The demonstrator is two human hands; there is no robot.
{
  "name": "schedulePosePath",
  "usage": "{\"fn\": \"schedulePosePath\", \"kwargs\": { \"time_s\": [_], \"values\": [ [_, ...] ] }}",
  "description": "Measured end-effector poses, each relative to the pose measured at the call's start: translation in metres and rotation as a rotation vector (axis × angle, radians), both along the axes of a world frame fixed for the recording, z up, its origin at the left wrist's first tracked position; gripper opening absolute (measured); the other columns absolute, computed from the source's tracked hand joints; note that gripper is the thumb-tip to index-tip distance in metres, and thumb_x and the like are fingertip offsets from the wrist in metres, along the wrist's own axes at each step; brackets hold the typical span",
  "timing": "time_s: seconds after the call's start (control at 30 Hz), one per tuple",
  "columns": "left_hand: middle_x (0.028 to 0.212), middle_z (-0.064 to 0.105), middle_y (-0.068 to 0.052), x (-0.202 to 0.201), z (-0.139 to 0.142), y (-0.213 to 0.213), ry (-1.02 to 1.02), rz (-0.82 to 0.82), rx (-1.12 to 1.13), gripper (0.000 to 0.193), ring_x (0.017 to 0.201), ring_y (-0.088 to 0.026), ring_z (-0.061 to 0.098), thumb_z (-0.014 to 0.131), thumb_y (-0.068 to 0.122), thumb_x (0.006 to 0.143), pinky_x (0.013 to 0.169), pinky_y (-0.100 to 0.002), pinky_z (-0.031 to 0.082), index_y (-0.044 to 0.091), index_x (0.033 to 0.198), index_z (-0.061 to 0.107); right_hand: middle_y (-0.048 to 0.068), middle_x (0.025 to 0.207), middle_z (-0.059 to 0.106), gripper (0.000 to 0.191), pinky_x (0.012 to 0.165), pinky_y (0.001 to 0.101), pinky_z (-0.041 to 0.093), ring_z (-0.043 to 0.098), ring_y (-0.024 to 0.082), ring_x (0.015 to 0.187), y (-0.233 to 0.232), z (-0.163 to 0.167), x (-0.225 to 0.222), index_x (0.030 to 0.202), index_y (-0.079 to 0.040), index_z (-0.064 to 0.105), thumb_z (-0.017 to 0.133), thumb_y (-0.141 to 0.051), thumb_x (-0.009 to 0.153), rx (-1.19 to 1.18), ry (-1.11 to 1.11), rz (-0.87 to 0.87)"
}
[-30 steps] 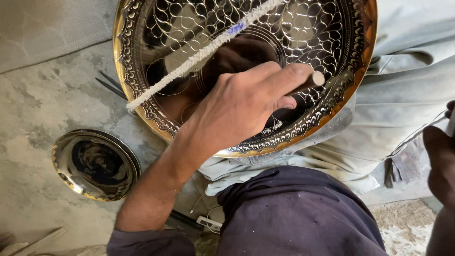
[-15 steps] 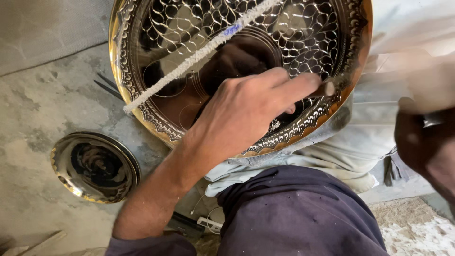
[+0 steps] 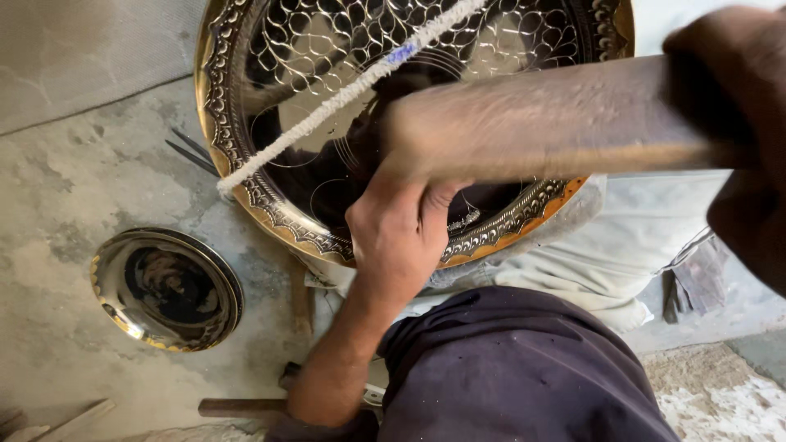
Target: The person sits on the floor with an engraved brass tray on their lap and hammers a small metal punch against the tray's surface using a wooden mallet, repositioning the punch by hand to work across the decorative pattern.
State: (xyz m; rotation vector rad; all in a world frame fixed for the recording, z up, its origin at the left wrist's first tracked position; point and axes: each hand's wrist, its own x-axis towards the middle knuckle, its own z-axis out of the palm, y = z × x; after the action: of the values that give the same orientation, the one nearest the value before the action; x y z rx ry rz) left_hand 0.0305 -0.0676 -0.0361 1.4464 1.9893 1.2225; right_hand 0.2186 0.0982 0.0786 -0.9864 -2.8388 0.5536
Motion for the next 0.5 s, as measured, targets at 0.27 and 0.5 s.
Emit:
{"fn": "schedulePosePath", "kwargs": {
  "time_s": [0.27, 0.5],
  "values": [
    [0.077, 0.064, -0.002, 0.031, -0.014, -0.01, -0.197, 0.325, -0.001, 0.023, 0.06, -0.01, 0.06, 0.074, 0.019, 0.102, 0.055, -0.028, 0.05, -0.001, 0.101, 0.062, 0.023, 0.099, 0.06, 0.051, 0.064, 0.0405, 0.049, 0.06, 0.031, 0.077, -0.007, 0.05, -0.047, 0.132, 0.006, 0.063, 0.071, 0.006, 0.082, 0.146, -0.062, 0.199],
    [0.097, 0.071, -0.006, 0.004, -0.011, 0.006, -0.01, 0.04, 0.124, 0.013, 0.082, -0.023, 0.073, 0.069, 0.019, 0.104, 0.071, -0.034, 0.058, 0.009, 0.111, 0.063, 0.014, 0.094, 0.066, 0.06, 0.07, 0.0396, 0.051, 0.059, 0.031, 0.076, -0.008, 0.056, -0.022, 0.127, -0.003, 0.069, 0.072, 0.004, 0.067, 0.327, -0.189, 0.121]
  ]
}}
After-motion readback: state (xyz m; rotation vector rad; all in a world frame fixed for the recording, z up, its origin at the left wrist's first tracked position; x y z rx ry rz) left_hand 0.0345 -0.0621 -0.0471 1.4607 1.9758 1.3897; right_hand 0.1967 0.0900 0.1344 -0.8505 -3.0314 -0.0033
